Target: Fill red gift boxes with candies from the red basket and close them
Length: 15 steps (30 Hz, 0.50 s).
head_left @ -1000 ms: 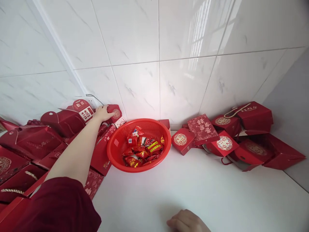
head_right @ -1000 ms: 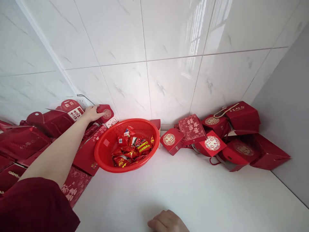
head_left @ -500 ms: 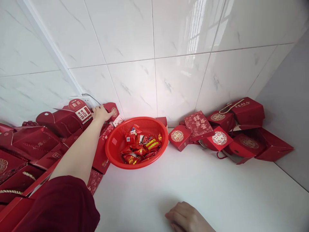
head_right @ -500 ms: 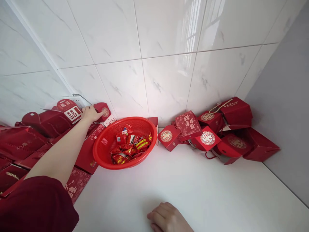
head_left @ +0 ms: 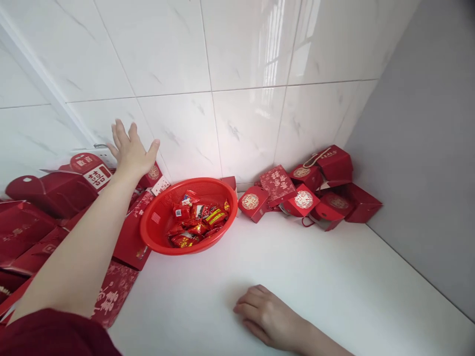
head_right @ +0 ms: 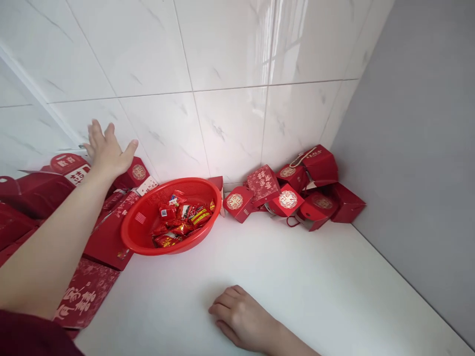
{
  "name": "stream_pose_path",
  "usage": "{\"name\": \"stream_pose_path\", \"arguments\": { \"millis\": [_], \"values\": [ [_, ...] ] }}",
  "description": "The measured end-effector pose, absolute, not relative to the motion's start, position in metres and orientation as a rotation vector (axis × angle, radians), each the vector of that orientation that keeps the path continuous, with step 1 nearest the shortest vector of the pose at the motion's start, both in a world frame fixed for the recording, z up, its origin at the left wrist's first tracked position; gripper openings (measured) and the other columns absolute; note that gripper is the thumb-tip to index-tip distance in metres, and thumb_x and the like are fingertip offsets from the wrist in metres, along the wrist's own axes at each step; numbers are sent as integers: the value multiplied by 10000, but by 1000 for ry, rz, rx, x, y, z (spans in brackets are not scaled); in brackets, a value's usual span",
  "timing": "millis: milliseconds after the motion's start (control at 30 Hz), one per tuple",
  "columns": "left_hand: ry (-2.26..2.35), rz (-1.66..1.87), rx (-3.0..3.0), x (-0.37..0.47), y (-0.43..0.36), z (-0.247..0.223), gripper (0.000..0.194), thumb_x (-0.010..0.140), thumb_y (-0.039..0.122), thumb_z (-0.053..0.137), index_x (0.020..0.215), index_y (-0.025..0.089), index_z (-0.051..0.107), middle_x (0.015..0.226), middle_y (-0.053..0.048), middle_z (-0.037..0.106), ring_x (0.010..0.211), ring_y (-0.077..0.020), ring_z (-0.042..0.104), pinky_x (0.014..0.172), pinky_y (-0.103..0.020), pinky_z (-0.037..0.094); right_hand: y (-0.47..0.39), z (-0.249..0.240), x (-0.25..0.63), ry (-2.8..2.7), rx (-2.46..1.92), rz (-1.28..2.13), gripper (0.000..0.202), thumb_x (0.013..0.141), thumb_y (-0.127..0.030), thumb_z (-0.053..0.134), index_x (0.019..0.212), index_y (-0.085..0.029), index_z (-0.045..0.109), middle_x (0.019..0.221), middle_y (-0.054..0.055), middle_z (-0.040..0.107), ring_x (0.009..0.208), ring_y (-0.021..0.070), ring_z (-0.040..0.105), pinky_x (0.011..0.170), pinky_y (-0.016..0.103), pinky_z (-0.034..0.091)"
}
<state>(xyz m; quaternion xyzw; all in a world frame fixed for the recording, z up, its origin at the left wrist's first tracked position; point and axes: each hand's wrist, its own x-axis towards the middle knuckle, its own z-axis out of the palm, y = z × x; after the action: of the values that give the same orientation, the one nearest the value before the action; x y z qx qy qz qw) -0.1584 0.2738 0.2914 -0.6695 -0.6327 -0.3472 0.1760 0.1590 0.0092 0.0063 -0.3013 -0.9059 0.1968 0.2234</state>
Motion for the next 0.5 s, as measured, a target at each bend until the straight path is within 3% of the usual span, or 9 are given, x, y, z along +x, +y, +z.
{"name": "stream_pose_path", "arguments": {
  "millis": [67,133,267,367,433,500],
  "values": [
    [-1593,-1000,-1982,-123,240,302,907,867,472,624,1532,92,138,1626,-210,-31,1498,-392,-40,1149,-671,13,22,10,171,-2554,-859,344,272,983,-216,470,1238,-220,565,1263,79,637,1186,215,569,1137,513,323],
    [-1390,-1035,-2042,-87,201,295,847,853,420,647,1516,115,216,1618,-174,91,1505,-362,39,1184,-612,76,39,20,190,-2548,-972,157,272,999,-206,436,1228,-201,583,1346,124,585,1288,244,504,1164,586,236],
    [-951,-1182,-2323,-31,122,220,603,887,323,598,1450,292,387,1522,-56,379,1417,-271,366,1179,-458,309,72,51,243,-2364,-1303,-45,272,965,-211,502,1218,-212,601,1398,143,530,1315,269,476,1145,590,263],
    [-489,-749,-2929,-10,78,134,526,920,301,554,1427,379,436,1420,-25,543,1238,-225,569,1118,-404,398,89,69,275,-2127,-1559,-133,281,945,-236,531,1214,-210,609,1415,149,505,1308,309,467,1091,567,344],
    [-533,-326,-3251,-5,61,82,493,943,395,528,1428,344,457,1441,-36,535,1269,-228,559,1139,-415,381,96,75,286,-2026,-1676,-107,290,935,-252,546,1212,-199,615,1408,160,505,1300,333,465,1041,549,395],
    [-714,-141,-3371,-6,52,45,598,937,458,528,1496,330,359,1558,-55,376,1410,-272,405,1189,-501,285,103,78,285,-1996,-1706,-62,281,931,-264,551,1193,-195,627,1381,158,530,1283,332,481,1003,519,431]
  ]
}}
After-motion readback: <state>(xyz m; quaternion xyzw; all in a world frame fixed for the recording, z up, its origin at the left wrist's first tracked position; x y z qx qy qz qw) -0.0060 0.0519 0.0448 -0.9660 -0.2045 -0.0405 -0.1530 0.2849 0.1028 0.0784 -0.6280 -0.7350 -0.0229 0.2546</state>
